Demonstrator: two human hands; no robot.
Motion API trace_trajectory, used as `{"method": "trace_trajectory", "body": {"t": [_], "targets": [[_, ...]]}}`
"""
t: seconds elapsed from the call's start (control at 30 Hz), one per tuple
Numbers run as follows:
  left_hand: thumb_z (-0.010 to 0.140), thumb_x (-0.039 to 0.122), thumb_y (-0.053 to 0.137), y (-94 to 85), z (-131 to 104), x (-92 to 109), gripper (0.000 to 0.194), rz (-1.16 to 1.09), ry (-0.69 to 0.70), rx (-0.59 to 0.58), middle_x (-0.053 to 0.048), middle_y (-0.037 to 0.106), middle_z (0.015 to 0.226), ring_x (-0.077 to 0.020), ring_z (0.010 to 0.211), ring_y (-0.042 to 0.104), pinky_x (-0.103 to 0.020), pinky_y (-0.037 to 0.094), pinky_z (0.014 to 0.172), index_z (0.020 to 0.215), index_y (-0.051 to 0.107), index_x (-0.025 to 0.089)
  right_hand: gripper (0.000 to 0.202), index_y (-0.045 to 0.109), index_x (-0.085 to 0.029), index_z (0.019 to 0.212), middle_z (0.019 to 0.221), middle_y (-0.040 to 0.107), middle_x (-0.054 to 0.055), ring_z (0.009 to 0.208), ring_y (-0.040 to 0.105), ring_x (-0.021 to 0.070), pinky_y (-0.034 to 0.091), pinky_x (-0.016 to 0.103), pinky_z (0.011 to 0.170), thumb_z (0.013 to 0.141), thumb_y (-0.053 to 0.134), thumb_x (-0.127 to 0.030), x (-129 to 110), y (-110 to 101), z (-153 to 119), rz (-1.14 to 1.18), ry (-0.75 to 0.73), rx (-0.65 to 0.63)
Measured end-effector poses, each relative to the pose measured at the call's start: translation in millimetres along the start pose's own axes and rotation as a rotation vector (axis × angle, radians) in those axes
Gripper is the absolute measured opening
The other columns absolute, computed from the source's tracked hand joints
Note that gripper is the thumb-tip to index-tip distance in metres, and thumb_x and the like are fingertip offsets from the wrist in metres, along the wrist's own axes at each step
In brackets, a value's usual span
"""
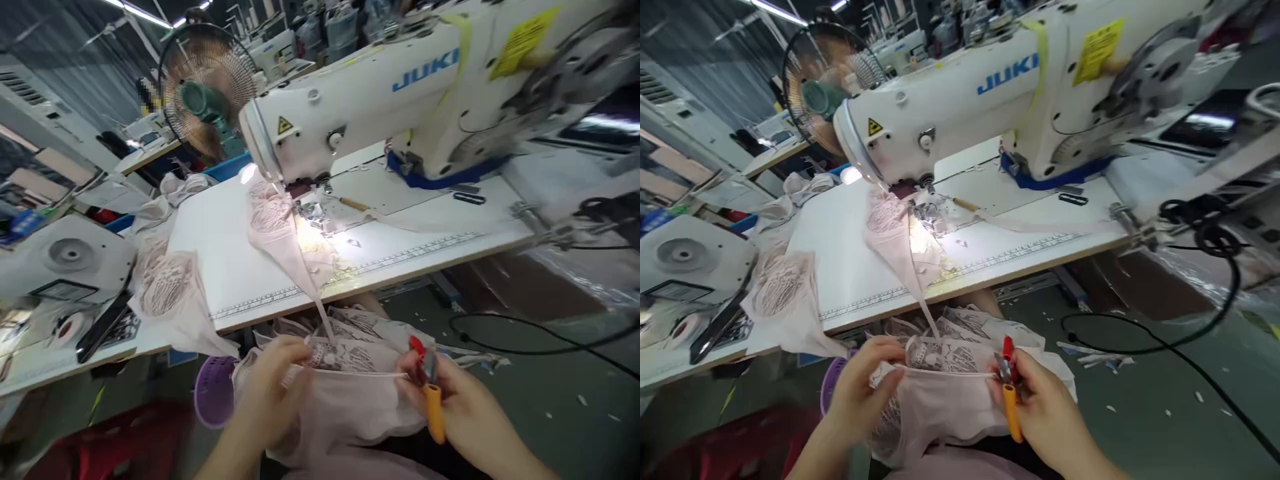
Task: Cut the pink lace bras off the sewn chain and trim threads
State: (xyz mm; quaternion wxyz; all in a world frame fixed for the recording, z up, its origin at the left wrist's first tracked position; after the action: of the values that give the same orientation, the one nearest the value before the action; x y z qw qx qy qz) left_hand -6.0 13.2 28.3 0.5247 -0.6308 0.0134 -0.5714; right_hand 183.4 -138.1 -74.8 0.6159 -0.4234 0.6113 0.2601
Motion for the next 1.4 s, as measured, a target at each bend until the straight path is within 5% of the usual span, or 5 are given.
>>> {"method": "trace_trajectory", "body": {"t": [0.13,0.27,0.9,1.17,1.4], "targets": [[0.084,0.02,0.052,62.9,32.9,29.2,0.015,-0.132,0.029,-0.467,-0.008,0.067,0.087,-0.0185,0.08,0.062,-0.027,0.048,0.071,0.087,0.067,0.017,0.019,0.053,-0.022,0.079,0.075,0.06,0.001,0.065,0.057,0.0177,0.048,0.028,0.057,0.082,0.057,-0.04,-8.5,3.1,0.6,0.026,0.033,-0.037],[0.087,0.024,0.049,92.9,46.3,26.9,0.027,-0.209,-0.002,-0.681,-0.003,0.057,0.064,-0.0142,0.062,0.052,-0.024,0.041,0.06,0.062,0.058,0.017,0.016,0.052,-0.022,0.076,0.072,0.058,0.0,0.064,0.055,0.0184,0.046,0.029,0.057,0.08,0.057,-0.037,-10.1,1.8,2.5,0.059,0.039,-0.068],[0.08,0.017,0.055,89.7,49.1,23.6,0.015,-0.368,-0.106,-0.448,-0.007,0.063,0.08,-0.0159,0.073,0.058,-0.025,0.044,0.065,0.066,0.048,0.017,0.02,0.047,-0.025,0.077,0.079,0.056,0.002,0.071,0.055,0.0209,0.048,0.032,0.061,0.072,0.061,-0.038,-25.5,-15.9,25.0,0.102,0.052,-0.19],[0.078,0.016,0.054,71.2,44.5,22.8,0.017,-0.402,-0.076,-0.287,-0.007,0.064,0.076,-0.0147,0.069,0.058,-0.022,0.044,0.06,0.063,0.046,0.018,0.032,0.054,-0.025,0.077,0.082,0.064,0.005,0.073,0.06,0.0264,0.048,0.036,0.066,0.063,0.077,-0.043,-15.8,-25.6,33.0,-0.429,-0.135,-0.525],[0.076,0.014,0.053,67.8,44.4,15.0,0.018,-0.341,-0.124,-0.164,-0.008,0.063,0.075,-0.0147,0.067,0.058,-0.021,0.044,0.056,0.062,0.044,0.019,0.031,0.059,-0.023,0.08,0.086,0.067,0.005,0.077,0.062,0.0285,0.047,0.038,0.069,0.061,0.078,-0.038,-14.3,-20.4,26.9,-0.48,-0.04,-0.547]]}}
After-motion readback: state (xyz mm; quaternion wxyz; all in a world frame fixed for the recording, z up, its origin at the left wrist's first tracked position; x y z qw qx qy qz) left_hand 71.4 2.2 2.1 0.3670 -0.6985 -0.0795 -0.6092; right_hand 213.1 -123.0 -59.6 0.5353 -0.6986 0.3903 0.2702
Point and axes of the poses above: each hand's wrist, its own z-axis towards the middle knuckle, its own y-axis out of the palm, x = y × z, the point moved 4 cm from there along z, towards the middle knuckle
